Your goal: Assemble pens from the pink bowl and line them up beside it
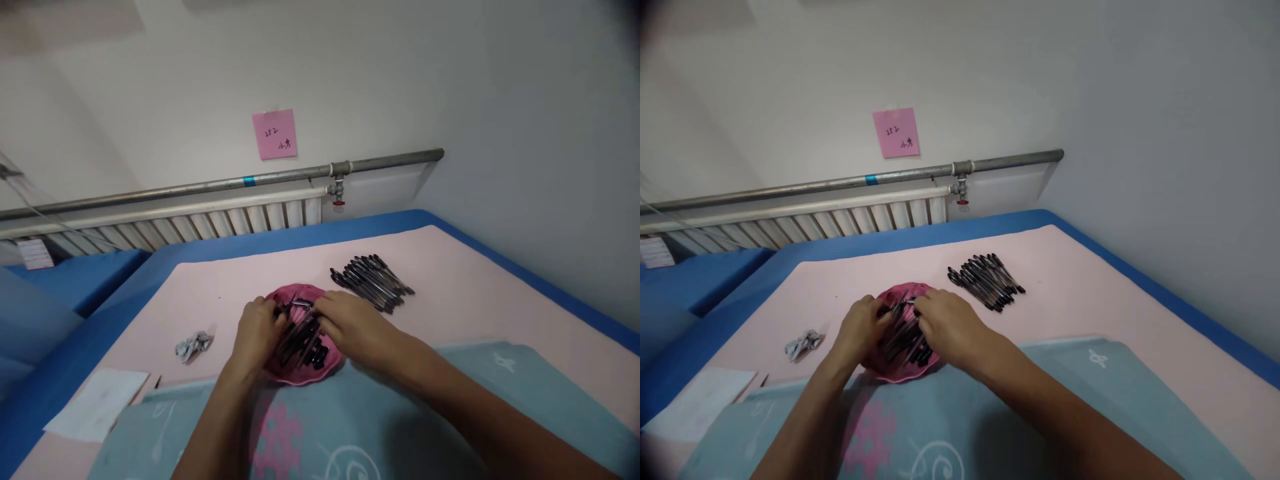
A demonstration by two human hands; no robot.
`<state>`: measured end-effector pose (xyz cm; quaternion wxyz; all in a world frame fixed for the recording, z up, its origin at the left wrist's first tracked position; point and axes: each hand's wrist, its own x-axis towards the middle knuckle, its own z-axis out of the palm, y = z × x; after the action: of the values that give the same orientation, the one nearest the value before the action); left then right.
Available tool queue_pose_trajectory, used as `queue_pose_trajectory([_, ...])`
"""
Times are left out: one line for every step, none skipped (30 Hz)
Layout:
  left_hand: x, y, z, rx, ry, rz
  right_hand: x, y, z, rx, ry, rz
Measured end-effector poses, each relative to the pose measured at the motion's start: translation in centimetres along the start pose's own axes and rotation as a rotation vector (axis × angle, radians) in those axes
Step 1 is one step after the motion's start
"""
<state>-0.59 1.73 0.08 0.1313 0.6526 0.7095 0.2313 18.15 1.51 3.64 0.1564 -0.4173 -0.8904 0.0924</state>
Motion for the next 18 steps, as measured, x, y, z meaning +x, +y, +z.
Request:
queue_pose_trajectory([0.1,-0.4,-0.2,-0.082,0.019,-0.018,1.3,0.2,1.0,-0.029,-0.02,-0.041])
queue_pose_trajectory([0.1,-0.8,-0.4,-0.174,0.027,-0.038,2.3,0.4,2.0,-0.053,-0.037,-0.088])
queue_pose_trajectory([0.1,-1.2,-0.4,-0.272,0.029,-0.056,3.1,0.5,3.1,-0.066,-0.062,-0.145])
queue_pose_trajectory([0.2,-1.6,-0.4,-0.372,0.025,-0.074,3.7,0.6,4.1,-0.075,-0.094,-0.192])
queue_pose_trajectory([0.2,-1.9,-0.4,-0.471,0.02,-0.09,4.1,0.6,5.0,-0.084,-0.109,-0.224])
queue_pose_trajectory([0.3,-2.2,-0.3,-0.56,0.016,-0.105,4.3,0.5,5.7,-0.1,-0.119,-0.25])
queue_pose_trajectory([0.3,-2.4,-0.2,-0.628,0.015,-0.114,4.4,0.5,6.2,-0.112,-0.13,-0.267])
queue_pose_trajectory([0.3,-2.5,-0.2,-0.704,0.011,-0.129,4.4,0.4,6.6,-0.12,-0.137,-0.274])
queue_pose_trajectory([0.4,-2.5,-0.3,-0.804,-0.004,-0.157,4.3,0.4,6.8,-0.123,-0.144,-0.278])
queue_pose_trajectory([0.4,-2.5,-0.4,-0.93,-0.027,-0.198,4.3,0.4,6.9,-0.12,-0.15,-0.279])
queue_pose_trajectory([0.4,-2.4,-0.6,-1.072,-0.058,-0.246,4.2,0.4,6.9,-0.11,-0.151,-0.277])
queue_pose_trajectory([0.3,-2.3,-0.8,-1.215,-0.088,-0.296,4.1,0.5,6.8,-0.092,-0.146,-0.277])
queue_pose_trajectory([0.3,-2.3,-1.0,-1.339,-0.113,-0.339,4.1,0.6,6.7,-0.068,-0.13,-0.275])
queue_pose_trajectory([0.2,-2.2,-1.2,-1.426,-0.127,-0.37,4.0,0.6,6.5,-0.031,-0.102,-0.269])
queue_pose_trajectory([0.1,-2.2,-1.4,-1.467,-0.125,-0.387,3.9,0.7,6.3,0.025,-0.061,-0.256])
queue_pose_trajectory([0.0,-2.3,-1.6,-1.494,-0.112,-0.403,3.8,0.8,6.0,0.101,-0.009,-0.231])
queue_pose_trajectory([0.0,-2.3,-1.7,-1.523,-0.086,-0.42,3.6,0.8,5.6,0.204,0.052,-0.186])
queue_pose_trajectory([-0.1,-2.4,-1.8,-1.556,-0.055,-0.438,3.5,0.8,5.3,0.337,0.122,-0.119])
